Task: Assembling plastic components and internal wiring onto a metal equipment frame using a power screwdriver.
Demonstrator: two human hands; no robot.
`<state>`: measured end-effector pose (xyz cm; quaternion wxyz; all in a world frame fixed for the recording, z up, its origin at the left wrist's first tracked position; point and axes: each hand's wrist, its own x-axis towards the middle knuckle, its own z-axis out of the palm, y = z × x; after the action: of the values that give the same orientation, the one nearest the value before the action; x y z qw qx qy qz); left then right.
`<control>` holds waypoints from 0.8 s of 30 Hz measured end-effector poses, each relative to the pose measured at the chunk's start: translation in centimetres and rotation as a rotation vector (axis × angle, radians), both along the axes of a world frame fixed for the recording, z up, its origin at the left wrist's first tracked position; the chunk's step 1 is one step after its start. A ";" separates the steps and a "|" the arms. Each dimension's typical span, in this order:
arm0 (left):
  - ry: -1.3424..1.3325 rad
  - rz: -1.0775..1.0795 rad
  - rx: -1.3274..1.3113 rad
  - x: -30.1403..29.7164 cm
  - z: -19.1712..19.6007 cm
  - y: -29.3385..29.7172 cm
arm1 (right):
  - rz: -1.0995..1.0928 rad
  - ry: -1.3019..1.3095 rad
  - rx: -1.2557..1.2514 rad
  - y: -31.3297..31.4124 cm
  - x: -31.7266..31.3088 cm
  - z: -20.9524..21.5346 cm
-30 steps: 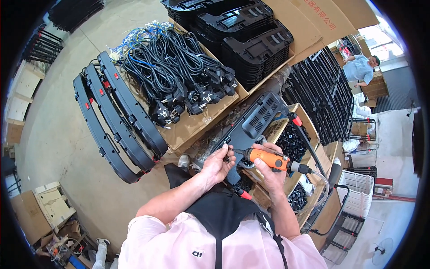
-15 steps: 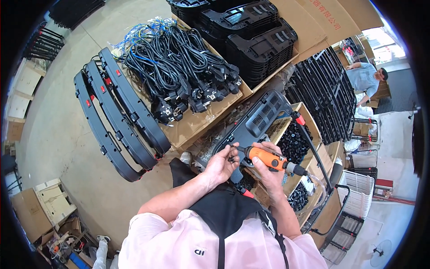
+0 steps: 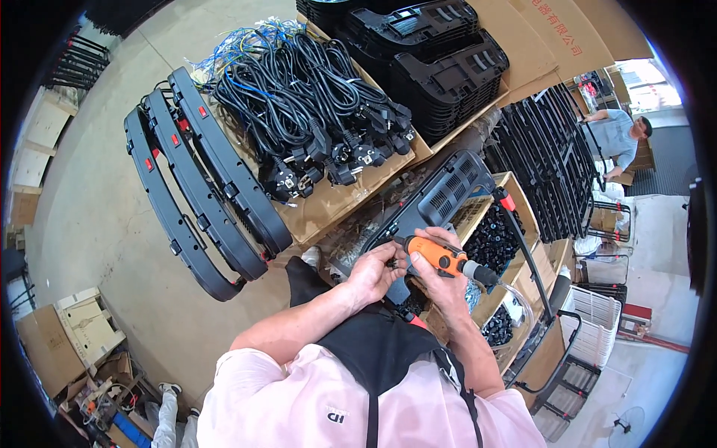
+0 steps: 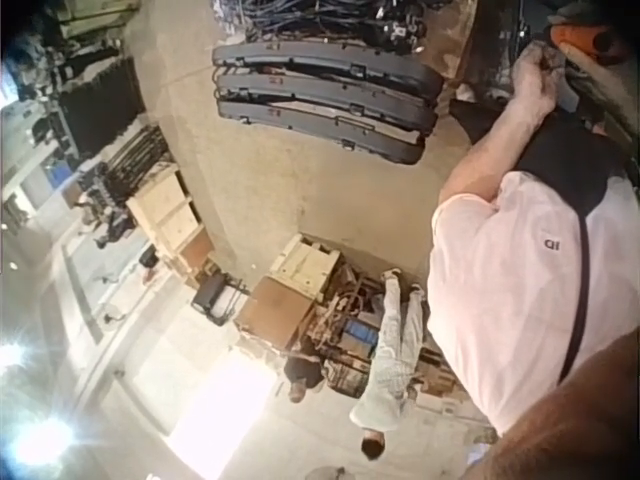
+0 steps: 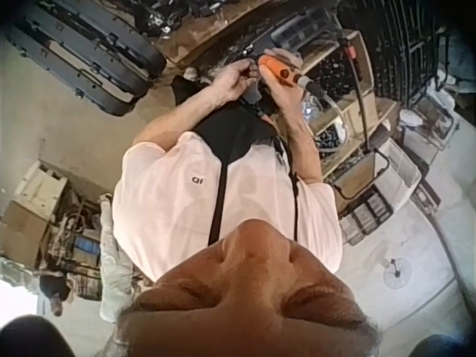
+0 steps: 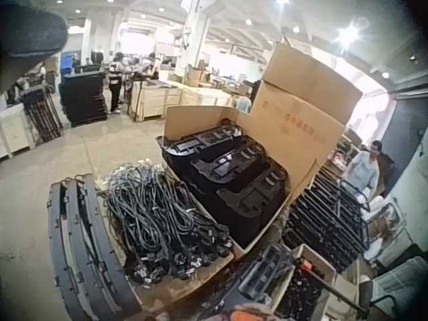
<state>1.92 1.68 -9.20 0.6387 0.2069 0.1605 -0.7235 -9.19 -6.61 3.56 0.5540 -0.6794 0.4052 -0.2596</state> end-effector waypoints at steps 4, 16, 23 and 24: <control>0.008 -0.105 0.060 -0.4 1.8 -0.1 | 0.044 0.045 -0.015 0.2 1.2 0.2; -0.043 -0.295 0.063 -0.8 2.4 -1.1 | -0.150 -0.016 -0.087 0.1 0.1 3.1; -0.116 -0.396 0.010 -2.6 3.6 -4.5 | -0.749 -0.237 -0.052 3.3 -12.0 8.2; -0.121 -0.410 0.009 -3.4 4.1 -5.5 | -0.830 -0.292 -0.057 4.9 -13.7 8.1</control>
<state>-1.45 -3.86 -5.08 0.4855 0.2812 0.0799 -0.8239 -22.92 -1.76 11.66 0.4352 -0.4302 0.5540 -0.5645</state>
